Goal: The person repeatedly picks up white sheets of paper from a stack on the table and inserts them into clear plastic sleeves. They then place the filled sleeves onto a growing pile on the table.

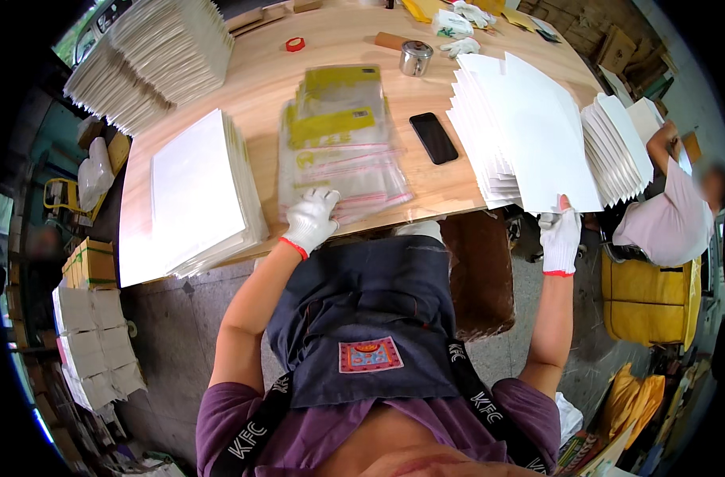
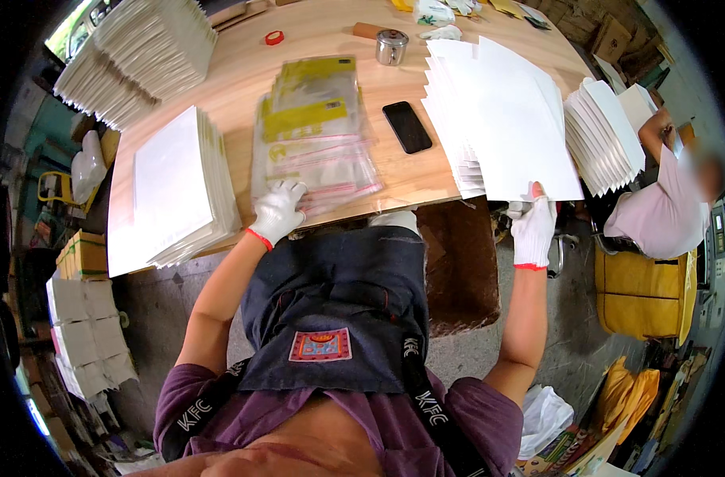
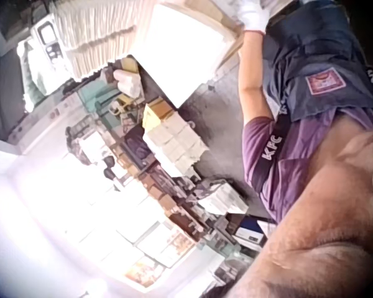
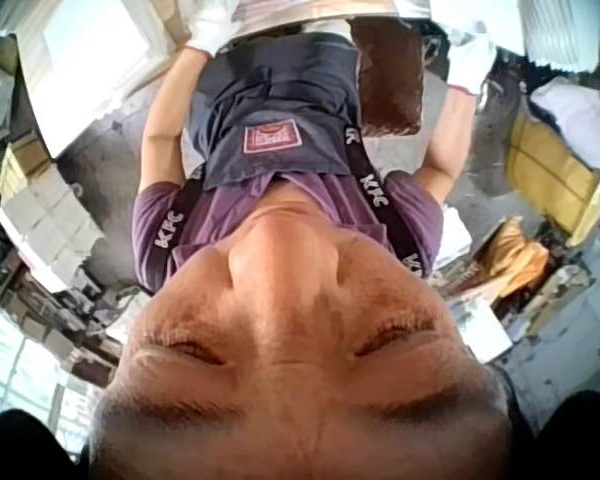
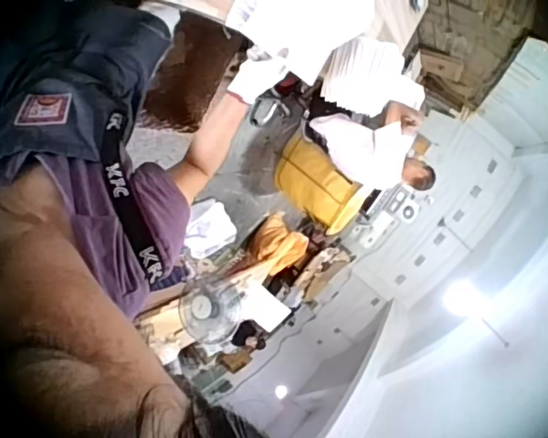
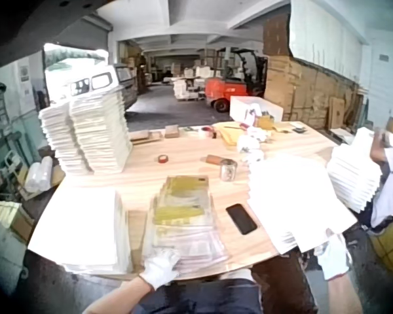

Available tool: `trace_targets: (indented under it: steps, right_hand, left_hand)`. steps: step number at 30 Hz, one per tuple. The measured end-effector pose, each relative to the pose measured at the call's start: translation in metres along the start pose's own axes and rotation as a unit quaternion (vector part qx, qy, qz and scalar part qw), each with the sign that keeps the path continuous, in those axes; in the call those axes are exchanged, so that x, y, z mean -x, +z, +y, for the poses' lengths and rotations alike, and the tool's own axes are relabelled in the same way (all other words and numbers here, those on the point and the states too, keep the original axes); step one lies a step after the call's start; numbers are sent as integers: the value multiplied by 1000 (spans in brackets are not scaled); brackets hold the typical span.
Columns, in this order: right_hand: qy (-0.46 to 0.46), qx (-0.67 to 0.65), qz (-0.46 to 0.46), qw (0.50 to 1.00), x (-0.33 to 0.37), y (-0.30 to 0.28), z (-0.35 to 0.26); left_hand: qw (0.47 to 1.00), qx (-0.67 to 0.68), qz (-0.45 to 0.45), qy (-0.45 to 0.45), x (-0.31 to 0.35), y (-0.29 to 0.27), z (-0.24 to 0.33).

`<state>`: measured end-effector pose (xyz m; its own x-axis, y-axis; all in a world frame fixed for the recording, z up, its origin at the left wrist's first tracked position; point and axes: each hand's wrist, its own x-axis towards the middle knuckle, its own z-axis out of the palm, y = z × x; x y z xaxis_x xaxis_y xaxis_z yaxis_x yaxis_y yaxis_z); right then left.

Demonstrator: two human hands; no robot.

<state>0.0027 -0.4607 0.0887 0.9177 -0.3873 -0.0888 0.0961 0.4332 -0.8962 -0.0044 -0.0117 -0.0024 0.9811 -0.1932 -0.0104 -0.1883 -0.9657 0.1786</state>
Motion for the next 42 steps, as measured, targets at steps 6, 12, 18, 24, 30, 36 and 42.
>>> trace_targets:
  steps: [6,12,18,24,30,36,42]
  right_hand:
    - [50,48,-37,997,68,43,7]
    - [303,106,-216,922,115,12,61]
    - [348,6,-167,922,133,-16,101]
    - [359,-50,-48,931,140,1,126]
    - [326,-72,-104,937,132,4,140]
    - [300,-71,-129,942,131,6,147]
    - [278,-52,-120,952,133,13,144]
  left_hand:
    - [999,8,40,6,-7,24,-23]
    - [989,136,47,-44,-13,36,-34]
    - [982,121,144,6,10,34,-34]
    - [943,289,161,-21,7,20,-38]
    - [926,349,138,47,3,0,-37]
    - [934,340,101,34,16,-7,-34]
    - [940,326,100,34,19,-4,-30]
